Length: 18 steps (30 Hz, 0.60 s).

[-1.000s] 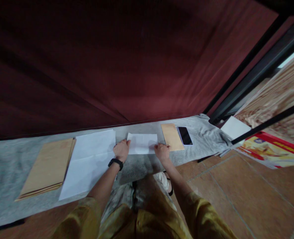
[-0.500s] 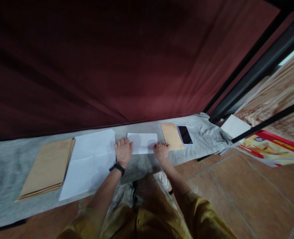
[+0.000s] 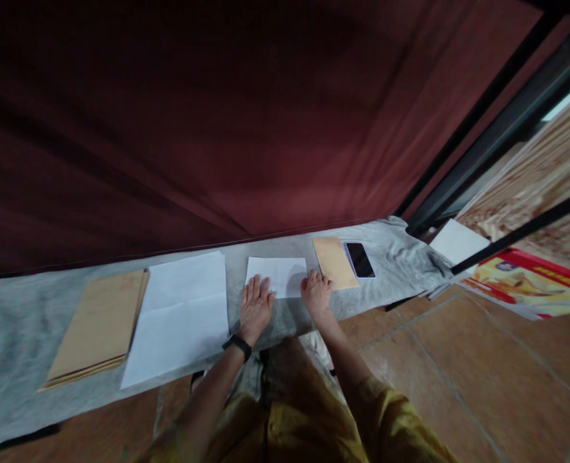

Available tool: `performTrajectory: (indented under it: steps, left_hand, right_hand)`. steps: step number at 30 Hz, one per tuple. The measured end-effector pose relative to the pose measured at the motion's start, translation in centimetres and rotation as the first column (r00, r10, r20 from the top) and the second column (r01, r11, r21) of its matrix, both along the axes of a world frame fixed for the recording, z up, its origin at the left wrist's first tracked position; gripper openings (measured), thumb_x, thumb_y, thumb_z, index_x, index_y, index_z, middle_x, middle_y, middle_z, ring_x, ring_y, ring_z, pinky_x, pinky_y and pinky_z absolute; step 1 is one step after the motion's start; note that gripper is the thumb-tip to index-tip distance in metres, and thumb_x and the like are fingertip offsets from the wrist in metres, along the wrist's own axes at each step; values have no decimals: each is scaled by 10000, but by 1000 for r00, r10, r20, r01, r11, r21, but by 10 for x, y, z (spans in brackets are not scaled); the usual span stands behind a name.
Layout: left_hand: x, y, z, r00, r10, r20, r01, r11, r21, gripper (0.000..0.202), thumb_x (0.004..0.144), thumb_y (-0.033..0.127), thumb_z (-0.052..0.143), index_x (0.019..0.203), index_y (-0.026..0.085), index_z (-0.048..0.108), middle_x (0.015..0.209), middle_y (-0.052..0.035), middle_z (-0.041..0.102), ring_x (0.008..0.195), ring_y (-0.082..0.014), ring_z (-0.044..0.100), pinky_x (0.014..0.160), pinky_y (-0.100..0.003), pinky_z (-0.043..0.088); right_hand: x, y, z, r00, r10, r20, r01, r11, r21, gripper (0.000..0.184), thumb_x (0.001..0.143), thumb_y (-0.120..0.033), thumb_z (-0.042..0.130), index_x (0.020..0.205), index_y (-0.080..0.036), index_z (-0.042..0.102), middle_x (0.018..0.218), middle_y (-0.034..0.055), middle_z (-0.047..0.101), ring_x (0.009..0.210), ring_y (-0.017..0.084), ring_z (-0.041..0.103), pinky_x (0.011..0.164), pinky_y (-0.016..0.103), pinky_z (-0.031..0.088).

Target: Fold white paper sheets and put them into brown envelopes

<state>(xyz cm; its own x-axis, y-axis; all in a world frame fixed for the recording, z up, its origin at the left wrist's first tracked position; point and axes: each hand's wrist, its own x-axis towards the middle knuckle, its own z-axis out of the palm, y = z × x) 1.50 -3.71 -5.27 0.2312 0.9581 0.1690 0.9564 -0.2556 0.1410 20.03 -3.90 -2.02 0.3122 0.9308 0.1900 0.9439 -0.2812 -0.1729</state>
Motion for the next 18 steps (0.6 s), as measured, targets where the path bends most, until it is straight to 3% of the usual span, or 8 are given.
performTrajectory:
  steps: [3,5,8,13,18]
  left_hand:
    - [2,0,0,1000,16,-21,-16,1000,-15,547,1031,366,350,1536,168,415,1644,-142,316,1535,-281,256,1235,-459,219]
    - [3,0,0,999,22,-24,-23,999,-29,550,1030,355,346,1544,167,402,1651,-140,298,1542,-279,235,1238,-462,207]
    - [3,0,-1,999,24,-29,-25,998,-50,547,1028,335,340,1547,171,397,1656,-139,282,1547,-275,221,1243,-464,189]
    - [4,0,-1,998,44,-43,-46,998,-37,568,1023,365,362,1555,169,379,1654,-152,277,1543,-280,232,1242,-471,191]
    - [-5,-1,-8,996,94,4,-94,995,45,595,1018,386,362,1537,96,391,1624,-212,311,1530,-308,265,1226,-514,230]
  right_hand:
    - [-8,-5,-3,984,174,-29,-170,980,102,404,1018,-293,427,1335,-91,576,1317,209,647,1249,329,558,1052,466,379]
    - [-18,-7,-9,939,340,-54,-329,934,141,454,1041,-305,388,1431,-110,517,1484,160,539,1373,289,470,1125,426,343]
    - [-33,-10,-23,883,461,-89,-450,885,123,484,1061,-355,368,1491,-163,476,1592,101,421,1445,266,400,1174,420,304]
    - [-39,-11,-40,914,396,-90,-391,918,69,503,1059,-416,392,1507,-202,474,1601,107,399,1463,284,382,1196,463,264]
    - [-23,-12,-45,953,294,-76,-290,955,56,532,1060,-418,377,1531,-180,437,1610,134,369,1468,291,373,1195,476,244]
